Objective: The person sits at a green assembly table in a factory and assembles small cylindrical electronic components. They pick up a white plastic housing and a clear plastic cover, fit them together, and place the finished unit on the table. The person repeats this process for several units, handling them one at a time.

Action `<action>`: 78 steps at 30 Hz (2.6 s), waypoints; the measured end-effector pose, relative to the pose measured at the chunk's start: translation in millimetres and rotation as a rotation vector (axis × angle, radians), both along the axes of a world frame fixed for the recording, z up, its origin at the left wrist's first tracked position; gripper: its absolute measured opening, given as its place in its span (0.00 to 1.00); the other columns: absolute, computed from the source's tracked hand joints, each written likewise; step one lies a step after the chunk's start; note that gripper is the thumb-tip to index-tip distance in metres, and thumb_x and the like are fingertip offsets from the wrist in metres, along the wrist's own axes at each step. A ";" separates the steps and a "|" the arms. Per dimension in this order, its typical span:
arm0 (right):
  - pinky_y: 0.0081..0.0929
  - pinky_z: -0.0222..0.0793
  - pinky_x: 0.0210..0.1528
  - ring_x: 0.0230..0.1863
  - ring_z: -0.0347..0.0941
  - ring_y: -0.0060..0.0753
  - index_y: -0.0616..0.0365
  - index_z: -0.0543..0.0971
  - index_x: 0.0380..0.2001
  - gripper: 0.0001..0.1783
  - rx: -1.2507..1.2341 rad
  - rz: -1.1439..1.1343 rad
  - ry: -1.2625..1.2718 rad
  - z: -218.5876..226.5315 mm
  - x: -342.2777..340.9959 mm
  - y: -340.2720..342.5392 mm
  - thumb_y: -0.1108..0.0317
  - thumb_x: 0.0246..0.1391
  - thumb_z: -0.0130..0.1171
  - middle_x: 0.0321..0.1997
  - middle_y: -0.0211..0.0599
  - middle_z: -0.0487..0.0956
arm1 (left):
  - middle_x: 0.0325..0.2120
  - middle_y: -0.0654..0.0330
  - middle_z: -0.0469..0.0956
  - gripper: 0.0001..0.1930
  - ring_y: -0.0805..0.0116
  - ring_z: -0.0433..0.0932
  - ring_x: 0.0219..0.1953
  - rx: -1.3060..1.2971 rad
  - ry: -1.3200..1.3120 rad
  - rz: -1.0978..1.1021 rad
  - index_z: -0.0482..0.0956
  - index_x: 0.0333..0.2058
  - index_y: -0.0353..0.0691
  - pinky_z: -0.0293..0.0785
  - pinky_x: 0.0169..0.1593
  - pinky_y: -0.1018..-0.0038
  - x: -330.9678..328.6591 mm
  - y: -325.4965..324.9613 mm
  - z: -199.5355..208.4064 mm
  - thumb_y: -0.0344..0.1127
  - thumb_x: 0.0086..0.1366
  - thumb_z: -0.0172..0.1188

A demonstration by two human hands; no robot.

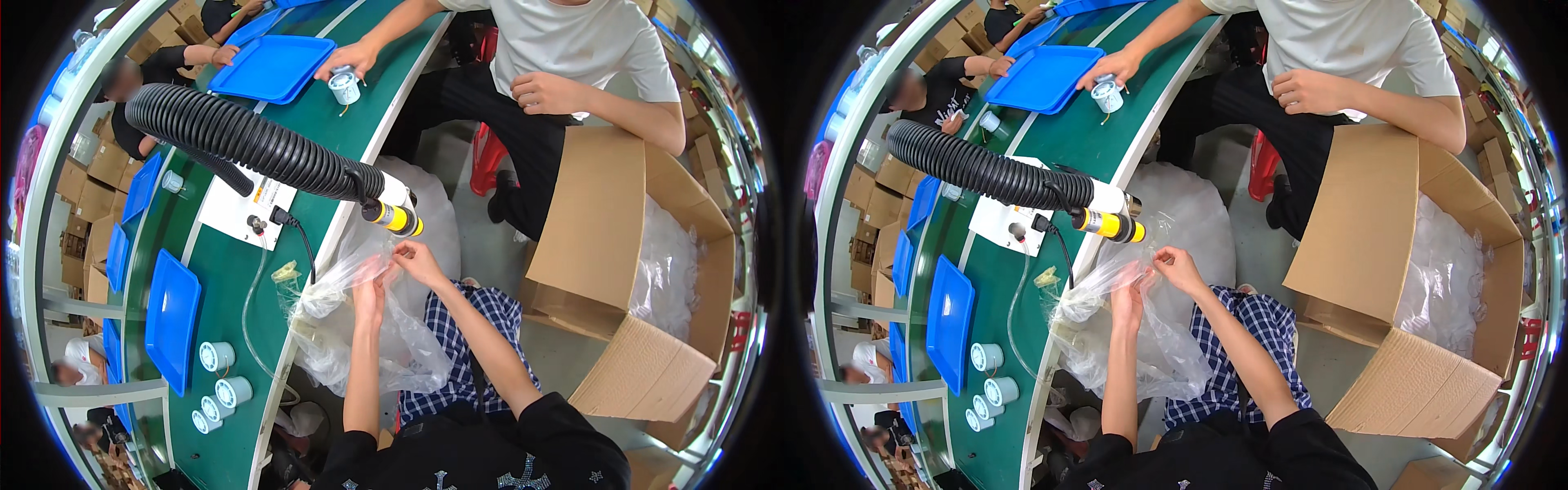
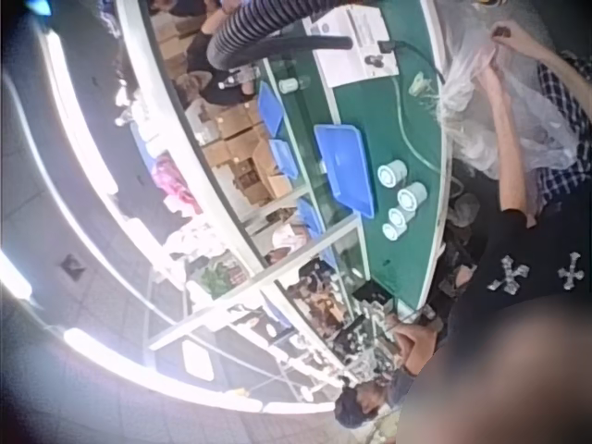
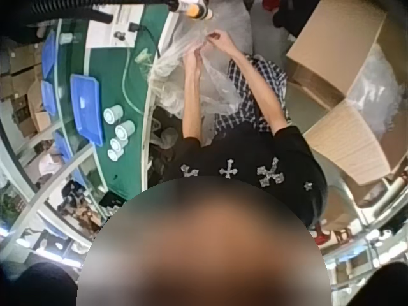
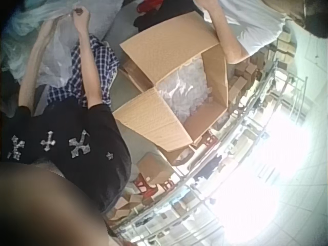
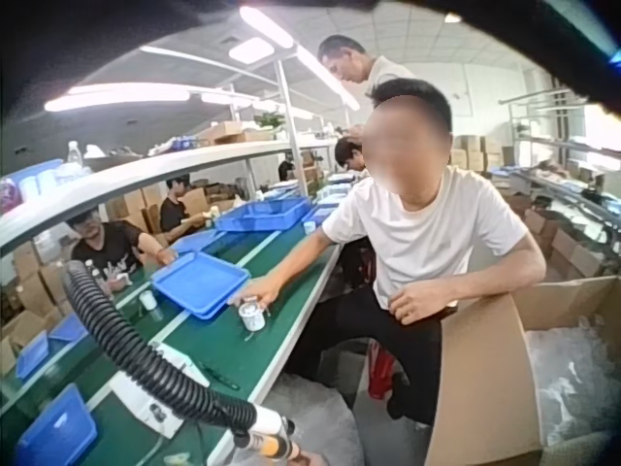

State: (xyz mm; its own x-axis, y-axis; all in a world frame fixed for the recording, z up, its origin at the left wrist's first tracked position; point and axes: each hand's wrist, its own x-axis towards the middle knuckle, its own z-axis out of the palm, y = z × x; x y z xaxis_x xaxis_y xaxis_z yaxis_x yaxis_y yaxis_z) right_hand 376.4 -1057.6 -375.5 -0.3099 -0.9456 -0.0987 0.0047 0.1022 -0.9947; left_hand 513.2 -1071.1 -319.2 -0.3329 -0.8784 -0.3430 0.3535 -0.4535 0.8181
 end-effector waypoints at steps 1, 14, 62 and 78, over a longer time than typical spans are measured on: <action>0.16 0.65 0.30 0.27 0.69 0.14 0.63 0.77 0.31 0.06 0.015 0.016 0.033 -0.1 -1.6 -0.6 0.72 0.48 0.57 0.27 0.27 0.77 | 0.37 0.55 0.75 0.16 0.65 0.76 0.40 -0.002 0.014 -0.015 0.68 0.46 0.34 0.72 0.42 0.71 -1.0 -0.9 -0.5 0.35 0.62 0.51; 0.13 0.64 0.38 0.37 0.70 0.16 0.59 0.76 0.34 0.10 0.119 0.195 -0.877 15.3 -15.3 0.9 0.65 0.55 0.51 0.34 0.28 0.76 | 0.39 0.59 0.74 0.15 0.69 0.74 0.40 -0.114 -0.365 0.127 0.72 0.45 0.38 0.71 0.40 0.75 2.4 6.8 4.3 0.31 0.58 0.55; 0.26 0.68 0.38 0.36 0.74 0.28 0.62 0.73 0.39 0.13 -0.078 -0.338 -0.185 -11.3 -27.8 -24.9 0.67 0.56 0.43 0.34 0.39 0.79 | 0.36 0.59 0.73 0.12 0.68 0.72 0.36 0.264 0.191 0.042 0.72 0.41 0.39 0.70 0.43 0.74 7.0 -26.6 -91.2 0.33 0.58 0.54; 0.36 0.63 0.50 0.51 0.68 0.48 0.61 0.71 0.47 0.23 -0.138 -0.453 0.379 -17.1 -24.2 -76.6 0.57 0.51 0.50 0.49 0.51 0.72 | 0.41 0.59 0.71 0.14 0.67 0.71 0.42 0.188 0.456 -0.057 0.69 0.45 0.39 0.70 0.46 0.72 -8.5 -76.1 -201.1 0.33 0.61 0.50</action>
